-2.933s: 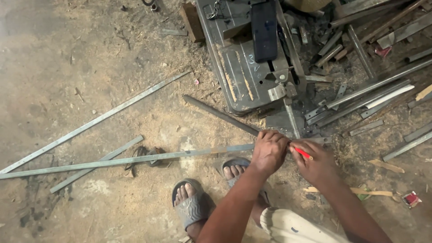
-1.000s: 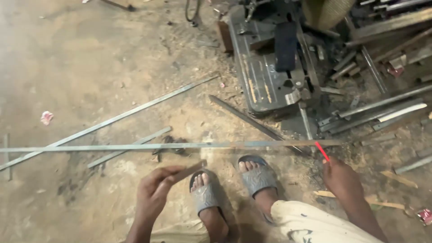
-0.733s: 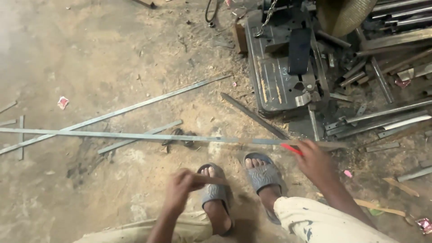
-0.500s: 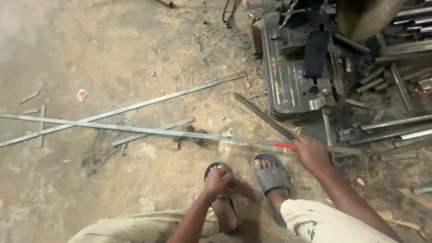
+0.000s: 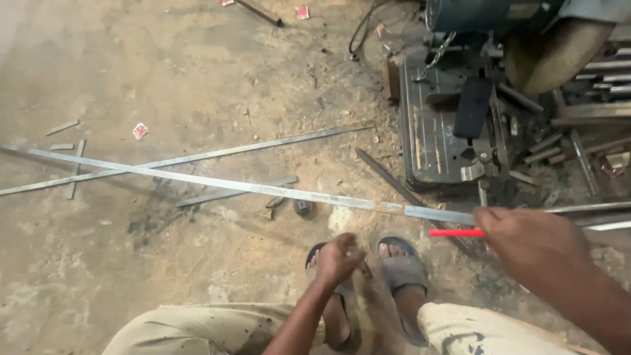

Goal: The person sits on the workshop floor and marks flat metal strips with a red pencil, aligning strips against each other and using a tape measure to position marks. They handle strips one at a time, repositioning them on the floor while marking.

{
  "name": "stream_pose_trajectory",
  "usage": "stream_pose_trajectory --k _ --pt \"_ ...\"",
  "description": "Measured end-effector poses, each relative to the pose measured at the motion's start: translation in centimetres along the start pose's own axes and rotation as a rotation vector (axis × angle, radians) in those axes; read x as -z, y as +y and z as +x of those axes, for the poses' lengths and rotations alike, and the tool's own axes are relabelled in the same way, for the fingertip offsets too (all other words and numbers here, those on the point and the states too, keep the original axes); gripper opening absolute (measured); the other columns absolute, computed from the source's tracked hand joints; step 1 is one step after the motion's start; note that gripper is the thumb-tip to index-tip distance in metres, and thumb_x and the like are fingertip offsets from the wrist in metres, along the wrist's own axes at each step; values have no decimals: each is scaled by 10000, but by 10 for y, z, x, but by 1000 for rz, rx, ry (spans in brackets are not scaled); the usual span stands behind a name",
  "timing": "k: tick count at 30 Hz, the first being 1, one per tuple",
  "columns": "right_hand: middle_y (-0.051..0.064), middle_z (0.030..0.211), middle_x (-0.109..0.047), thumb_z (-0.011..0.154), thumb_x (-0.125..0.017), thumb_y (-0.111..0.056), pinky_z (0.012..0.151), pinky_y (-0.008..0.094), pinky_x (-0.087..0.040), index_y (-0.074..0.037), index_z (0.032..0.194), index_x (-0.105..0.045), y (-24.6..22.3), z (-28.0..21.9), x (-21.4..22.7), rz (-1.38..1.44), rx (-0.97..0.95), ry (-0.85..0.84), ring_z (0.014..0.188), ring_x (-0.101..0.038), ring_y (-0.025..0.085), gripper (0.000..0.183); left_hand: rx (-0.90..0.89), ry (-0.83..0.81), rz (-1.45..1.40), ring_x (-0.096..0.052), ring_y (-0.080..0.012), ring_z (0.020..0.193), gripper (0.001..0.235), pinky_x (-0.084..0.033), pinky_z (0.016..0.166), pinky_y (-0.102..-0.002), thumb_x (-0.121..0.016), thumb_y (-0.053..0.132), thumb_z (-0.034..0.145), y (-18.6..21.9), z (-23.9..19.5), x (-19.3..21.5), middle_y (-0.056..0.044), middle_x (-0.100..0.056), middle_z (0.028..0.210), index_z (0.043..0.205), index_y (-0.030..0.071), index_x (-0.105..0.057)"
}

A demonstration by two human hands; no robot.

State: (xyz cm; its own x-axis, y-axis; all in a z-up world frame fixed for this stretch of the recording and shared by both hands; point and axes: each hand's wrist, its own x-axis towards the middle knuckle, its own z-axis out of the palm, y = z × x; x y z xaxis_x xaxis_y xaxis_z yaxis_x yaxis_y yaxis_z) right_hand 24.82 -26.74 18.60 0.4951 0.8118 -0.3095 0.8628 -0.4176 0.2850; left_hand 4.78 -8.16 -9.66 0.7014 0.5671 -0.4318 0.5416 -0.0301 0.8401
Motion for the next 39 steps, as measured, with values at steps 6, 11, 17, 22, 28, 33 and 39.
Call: stream_pose_trajectory --k 6,11,17,22,28,33,39 --pt "4 1001 -718 817 -630 -213 789 359 -593 -122 1262 -605 2 -39 20 -57 128 180 967 -718 204 454 -322 -356 -907 -689 -224 1146 485 -573 971 -342 -732 102 944 88 -45 0 -181 -698 1292 1390 -17 -581" --pt "5 1051 -720 807 -671 -259 798 383 -589 -142 1216 -609 6 -42 10 -15 120 21 940 -730 219 430 -386 -435 -1314 -705 -194 998 367 -577 881 -329 -706 107 1016 107 -54 -25 -171 -734 1198 1357 -13 -648" --pt "12 1116 -758 684 -713 -177 732 402 -596 -195 1301 -642 58 -33 -95 137 15 175 862 -762 263 622 -349 -429 -1443 -721 -174 992 270 -582 877 -338 -688 112 1039 114 -59 -36 -101 -744 1087 1294 22 -696" --pt "89 924 -744 741 -803 -182 765 377 -575 -161 1141 -714 123 -15 -195 149 37 436 882 -736 291 411 -342 -437 -1473 -726 -197 982 187 -597 915 -364 -694 87 1041 114 -61 -52 -113 -752 1089 1211 12 -714" --pt "149 1118 -709 719 -746 -277 803 372 -602 -75 1225 -665 70 -32 -151 222 96 592 950 -733 300 550 -380 -479 -1490 -720 -220 1005 148 -582 919 -381 -684 49 1056 108 -69 -58 -130 -748 1110 1189 -4 -721" --pt "161 1241 -695 694 -717 -406 794 385 -610 -40 1311 -611 -18 -52 -43 118 150 555 982 -741 297 726 -438 -522 -1463 -718 -209 1020 142 -579 929 -365 -695 51 1053 107 -83 -64 -124 -746 1089 1178 -10 -723" --pt "-49 1196 -703 881 -663 -427 833 328 -630 -235 1306 -574 -73 -47 38 -142 11 -189 1009 -762 160 474 -449 -501 -1438 -688 -165 974 119 -543 854 -315 -723 34 1045 97 -82 -86 -101 -738 1058 1151 -19 -733"
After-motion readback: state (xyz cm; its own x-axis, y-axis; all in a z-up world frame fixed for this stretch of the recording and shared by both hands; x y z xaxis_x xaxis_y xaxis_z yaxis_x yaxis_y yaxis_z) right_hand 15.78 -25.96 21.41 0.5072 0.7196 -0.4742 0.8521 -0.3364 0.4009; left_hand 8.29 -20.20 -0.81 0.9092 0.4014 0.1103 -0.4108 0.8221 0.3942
